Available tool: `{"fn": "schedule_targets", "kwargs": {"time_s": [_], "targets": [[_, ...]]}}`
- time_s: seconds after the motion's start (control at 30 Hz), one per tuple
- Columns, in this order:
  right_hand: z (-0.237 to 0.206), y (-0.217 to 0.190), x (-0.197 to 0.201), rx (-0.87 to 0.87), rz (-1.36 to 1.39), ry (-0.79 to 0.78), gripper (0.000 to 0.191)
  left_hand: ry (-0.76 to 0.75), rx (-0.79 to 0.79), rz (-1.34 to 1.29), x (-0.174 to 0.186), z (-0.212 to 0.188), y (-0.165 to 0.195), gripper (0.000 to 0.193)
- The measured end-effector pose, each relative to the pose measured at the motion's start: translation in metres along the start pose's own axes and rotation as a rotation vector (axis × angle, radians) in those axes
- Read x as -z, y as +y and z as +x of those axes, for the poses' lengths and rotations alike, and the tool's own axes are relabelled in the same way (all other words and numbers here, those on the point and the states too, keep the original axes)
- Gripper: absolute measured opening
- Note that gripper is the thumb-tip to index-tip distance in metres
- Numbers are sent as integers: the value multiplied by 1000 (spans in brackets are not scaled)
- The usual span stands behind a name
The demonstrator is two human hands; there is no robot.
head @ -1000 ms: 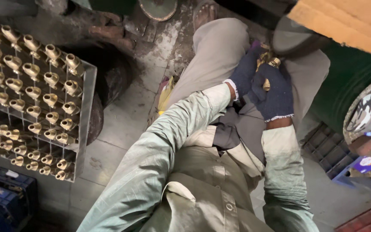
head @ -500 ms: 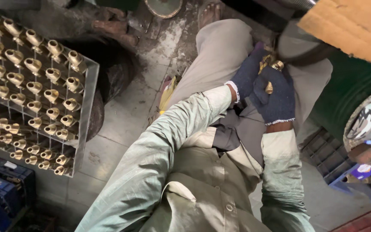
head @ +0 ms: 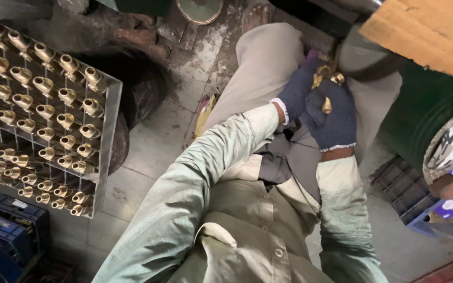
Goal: The person sits while using a cloth to wipe and polish a brass fixture, turning it over to reach different sides before placing it into a metal rack with other fixtures.
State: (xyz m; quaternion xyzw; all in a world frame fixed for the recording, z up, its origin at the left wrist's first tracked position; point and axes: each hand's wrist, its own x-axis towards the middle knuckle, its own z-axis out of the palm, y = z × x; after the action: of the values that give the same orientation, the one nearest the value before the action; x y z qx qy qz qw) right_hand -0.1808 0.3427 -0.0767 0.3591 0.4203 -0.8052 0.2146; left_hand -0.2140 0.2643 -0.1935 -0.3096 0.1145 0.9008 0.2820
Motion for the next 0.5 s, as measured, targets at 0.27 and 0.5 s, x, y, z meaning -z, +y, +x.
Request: {"fn": "schedule_targets", "kwargs": {"time_s": [0.27, 0.5], "targets": [[-7, 6, 23, -66, 286, -211, 27, -149, 210, -96, -8, -6, -8, 53], [6, 15, 19, -109, 300, -196, 31, -133, 162, -64, 1, -8, 7, 50]]}}
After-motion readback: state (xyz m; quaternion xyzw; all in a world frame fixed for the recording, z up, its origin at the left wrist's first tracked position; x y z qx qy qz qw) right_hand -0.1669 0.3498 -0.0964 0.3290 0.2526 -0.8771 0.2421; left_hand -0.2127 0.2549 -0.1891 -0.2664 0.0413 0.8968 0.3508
